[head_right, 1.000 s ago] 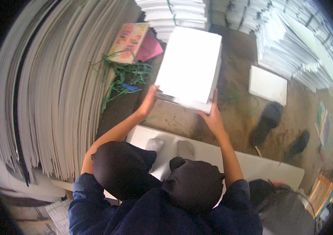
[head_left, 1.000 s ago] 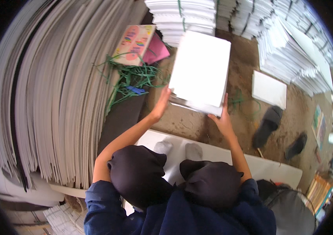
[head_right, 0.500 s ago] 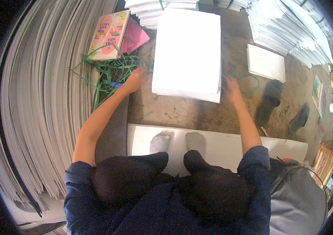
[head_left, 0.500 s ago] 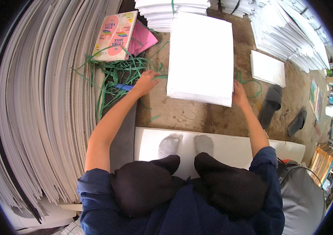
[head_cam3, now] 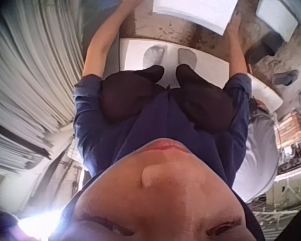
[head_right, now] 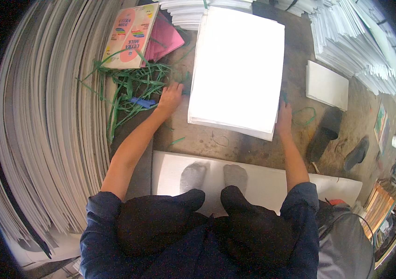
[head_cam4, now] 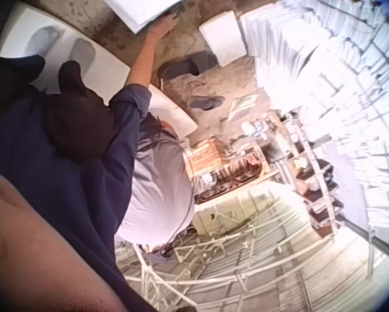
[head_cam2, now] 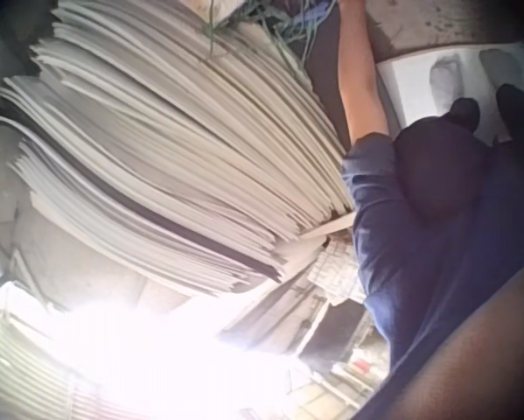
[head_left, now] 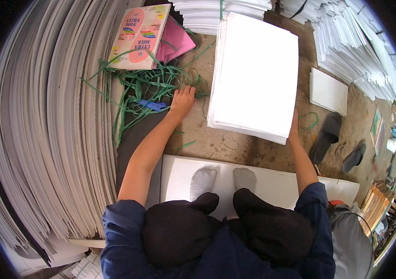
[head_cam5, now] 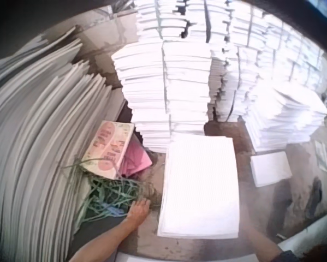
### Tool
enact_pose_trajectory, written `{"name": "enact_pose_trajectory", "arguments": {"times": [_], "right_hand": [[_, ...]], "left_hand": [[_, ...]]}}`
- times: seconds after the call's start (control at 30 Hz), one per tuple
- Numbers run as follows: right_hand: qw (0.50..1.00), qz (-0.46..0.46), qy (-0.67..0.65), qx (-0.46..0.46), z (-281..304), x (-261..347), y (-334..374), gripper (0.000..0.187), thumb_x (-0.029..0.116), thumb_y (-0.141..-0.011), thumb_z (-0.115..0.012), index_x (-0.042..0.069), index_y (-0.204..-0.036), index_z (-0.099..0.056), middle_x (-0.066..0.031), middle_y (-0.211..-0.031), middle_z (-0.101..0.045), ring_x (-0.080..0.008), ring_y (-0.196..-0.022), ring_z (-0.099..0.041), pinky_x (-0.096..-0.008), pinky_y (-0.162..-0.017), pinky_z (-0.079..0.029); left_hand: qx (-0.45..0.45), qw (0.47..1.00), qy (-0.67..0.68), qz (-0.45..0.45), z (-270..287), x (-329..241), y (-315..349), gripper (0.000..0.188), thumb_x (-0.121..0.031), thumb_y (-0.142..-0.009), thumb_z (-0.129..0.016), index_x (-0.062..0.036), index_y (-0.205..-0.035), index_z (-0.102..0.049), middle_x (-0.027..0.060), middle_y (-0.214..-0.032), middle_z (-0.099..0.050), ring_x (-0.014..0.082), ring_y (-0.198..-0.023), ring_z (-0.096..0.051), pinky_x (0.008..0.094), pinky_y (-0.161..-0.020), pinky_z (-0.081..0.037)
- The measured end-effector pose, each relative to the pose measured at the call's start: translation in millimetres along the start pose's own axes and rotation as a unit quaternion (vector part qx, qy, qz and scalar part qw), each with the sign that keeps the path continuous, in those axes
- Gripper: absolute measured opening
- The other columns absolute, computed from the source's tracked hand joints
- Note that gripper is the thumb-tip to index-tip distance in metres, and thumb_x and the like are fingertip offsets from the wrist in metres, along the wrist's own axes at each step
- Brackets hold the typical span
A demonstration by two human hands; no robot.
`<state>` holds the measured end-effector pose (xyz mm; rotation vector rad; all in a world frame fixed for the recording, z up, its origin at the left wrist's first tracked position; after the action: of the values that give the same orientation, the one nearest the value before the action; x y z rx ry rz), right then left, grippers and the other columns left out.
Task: The person gathers loose white paper sheets from a pile and stacks them into a neat bundle. They then use a green plastic strap to tie the stack together, wrapping it around the bundle and securing it with a knot. The finished bundle is placed on the floor next to other completed stacks.
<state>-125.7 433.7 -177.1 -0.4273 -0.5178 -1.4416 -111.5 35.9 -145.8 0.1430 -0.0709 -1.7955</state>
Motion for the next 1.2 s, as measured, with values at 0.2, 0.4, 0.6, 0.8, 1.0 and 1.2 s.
{"name": "enact_pose_trajectory", "arguments": {"times": [0.2,0.4,0.6,0.8,1.0,1.2], "right_hand": [[0.98,0.064,0.179,-0.05,8,16,-3,0.019,-0.004,-0.072,-0.044,-0.003,-0.091,-0.046,-0.0232,-0.084,-0.05,-0.0389,-0.083,-0.05,-0.0405,-0.069,-0.043],[0.988,-0.139,-0.034,0.052,15,-6,-14,0.021,0.007,-0.081,-0.046,-0.001,-0.099,-0.042,-0.0235,-0.09,-0.053,-0.0346,-0.074,-0.055,-0.038,-0.059,-0.045],[0.911,-0.247,-0.321,0.08,97,42,-31,0.026,0.014,-0.081,-0.053,0.006,-0.104,-0.045,-0.0073,-0.087,-0.052,-0.0156,-0.072,-0.049,-0.0263,-0.052,-0.04],[0.886,-0.187,-0.42,0.054,209,120,-62,0.016,0.015,-0.082,-0.052,0.009,-0.096,-0.047,0.0013,-0.075,-0.044,-0.0063,-0.063,-0.038,-0.0207,-0.047,-0.031],[0.863,-0.029,-0.504,0.003,302,229,-88,0.015,0.015,-0.082,-0.053,0.008,-0.094,-0.048,0.0048,-0.064,-0.038,-0.0036,-0.058,-0.035,-0.0185,-0.046,-0.028],[0.912,0.062,-0.399,0.075,265,334,-85,0.016,0.014,-0.084,-0.048,0.006,-0.098,-0.047,0.0017,-0.068,-0.044,-0.0048,-0.059,-0.04,-0.0182,-0.047,-0.033]], "left_hand": [[0.061,0.989,0.114,0.075,3,18,-3,0.024,-0.029,-0.082,-0.05,-0.0056,-0.086,-0.05,0.0159,-0.078,-0.059,0.0332,-0.071,-0.059,0.0409,-0.061,-0.048],[-0.038,0.946,0.288,0.141,48,38,-20,0.033,-0.033,-0.08,-0.053,-0.001,-0.074,-0.058,0.0225,-0.068,-0.056,0.0387,-0.07,-0.055,0.0442,-0.061,-0.044],[-0.081,0.905,0.385,0.161,115,64,-26,0.038,-0.033,-0.081,-0.051,0.0011,-0.067,-0.053,0.0162,-0.054,-0.046,0.0257,-0.05,-0.047,0.036,-0.053,-0.038],[-0.11,0.89,0.419,0.144,217,54,-37,0.04,-0.036,-0.082,-0.05,0.0014,-0.068,-0.055,0.0081,-0.055,-0.047,0.0151,-0.053,-0.044,0.0307,-0.052,-0.036],[-0.164,0.835,0.52,0.078,332,30,-45,0.038,-0.034,-0.083,-0.05,0.0012,-0.068,-0.052,0.0003,-0.054,-0.04,0.0087,-0.054,-0.036,0.026,-0.049,-0.031],[-0.075,0.823,0.561,-0.045,354,-61,-59,0.031,-0.031,-0.087,-0.046,-0.0051,-0.072,-0.053,-0.0064,-0.061,-0.036,0.0045,-0.057,-0.032,0.0207,-0.052,-0.028]]}}
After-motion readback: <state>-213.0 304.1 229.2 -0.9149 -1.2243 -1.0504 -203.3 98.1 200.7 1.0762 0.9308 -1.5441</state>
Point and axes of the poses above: each hand's wrist, its own y-axis away from the middle knuckle, its own z-axis out of the back of the hand, x = y × z, the point moved 9 cm from there along -y, towards the middle knuckle
